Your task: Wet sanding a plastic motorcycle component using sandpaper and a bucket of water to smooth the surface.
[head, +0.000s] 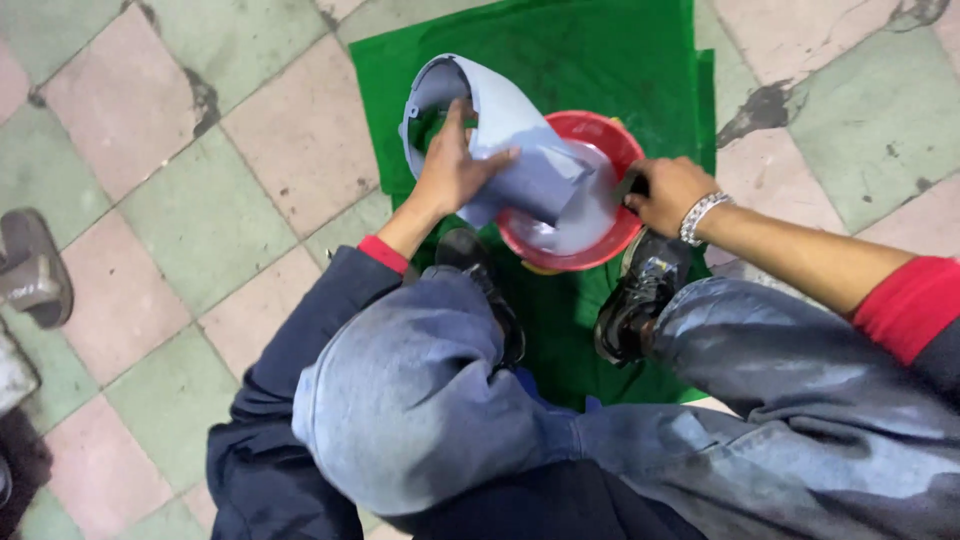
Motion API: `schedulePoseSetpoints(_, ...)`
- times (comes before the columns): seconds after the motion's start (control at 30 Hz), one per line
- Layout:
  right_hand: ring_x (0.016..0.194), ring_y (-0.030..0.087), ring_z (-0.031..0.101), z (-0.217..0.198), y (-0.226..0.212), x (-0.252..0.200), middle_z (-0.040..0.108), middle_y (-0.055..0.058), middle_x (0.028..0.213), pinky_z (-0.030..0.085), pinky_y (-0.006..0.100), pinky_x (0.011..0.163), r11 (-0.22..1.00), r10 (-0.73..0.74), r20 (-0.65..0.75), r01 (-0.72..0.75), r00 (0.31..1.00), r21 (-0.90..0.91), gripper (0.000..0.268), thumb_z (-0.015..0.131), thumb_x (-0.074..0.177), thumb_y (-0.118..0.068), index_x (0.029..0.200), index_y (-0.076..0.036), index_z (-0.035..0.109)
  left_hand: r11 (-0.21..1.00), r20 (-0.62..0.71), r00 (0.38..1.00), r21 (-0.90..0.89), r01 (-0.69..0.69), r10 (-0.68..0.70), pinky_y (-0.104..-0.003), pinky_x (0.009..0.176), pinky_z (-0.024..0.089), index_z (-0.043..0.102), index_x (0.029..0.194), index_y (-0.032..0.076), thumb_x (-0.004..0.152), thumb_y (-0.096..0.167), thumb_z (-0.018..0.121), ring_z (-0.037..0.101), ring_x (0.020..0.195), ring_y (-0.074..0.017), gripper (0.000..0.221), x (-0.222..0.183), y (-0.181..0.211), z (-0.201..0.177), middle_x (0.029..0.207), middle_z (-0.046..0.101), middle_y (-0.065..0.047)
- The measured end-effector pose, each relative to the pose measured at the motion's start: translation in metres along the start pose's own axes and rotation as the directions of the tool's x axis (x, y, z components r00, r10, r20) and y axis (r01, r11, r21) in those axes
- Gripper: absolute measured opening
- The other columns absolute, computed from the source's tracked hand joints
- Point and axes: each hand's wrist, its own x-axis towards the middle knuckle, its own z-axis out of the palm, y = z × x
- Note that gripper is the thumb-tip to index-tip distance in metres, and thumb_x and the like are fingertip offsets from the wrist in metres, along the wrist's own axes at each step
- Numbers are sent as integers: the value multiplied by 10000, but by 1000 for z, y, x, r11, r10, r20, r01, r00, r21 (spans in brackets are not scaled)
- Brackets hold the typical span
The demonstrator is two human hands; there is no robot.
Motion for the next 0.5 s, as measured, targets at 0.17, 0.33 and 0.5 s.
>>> schedulePoseSetpoints(0.17,1040,383,739,-24,-23,-22,781,137,1077,602,526,869,999,-9,129,5,992,35,419,680,903,-283,1312,-196,662,995,160,983,-32,100,-94,-631,1157,357,482,1449,82,761,358,913,457,1382,-482,857,-6,-19,12,1421,576,-238)
schedulePoseSetpoints(0.33,907,258,753,18,-35,9,759,28,947,624,410,768,908,-336,37,334,941,-252,309,637,871,-199,1178,-208,672,988,107,988,-96,123,-113,-652,1152,341,461,1474,9,864,380,791,426,1375,-545,787,-15,-4,19,1425,541,-319)
schedulePoseSetpoints(0.5,762,240,734,153,-16,82,719,17,835,589,413,561,804,-440,17,402,898,-438,199,612,832,-188,994,-188,727,983,-268,946,56,-172,181,-529,976,514,522,1424,41,950,319,712,643,1181,-442,582,-21,-27,58,1306,658,-232)
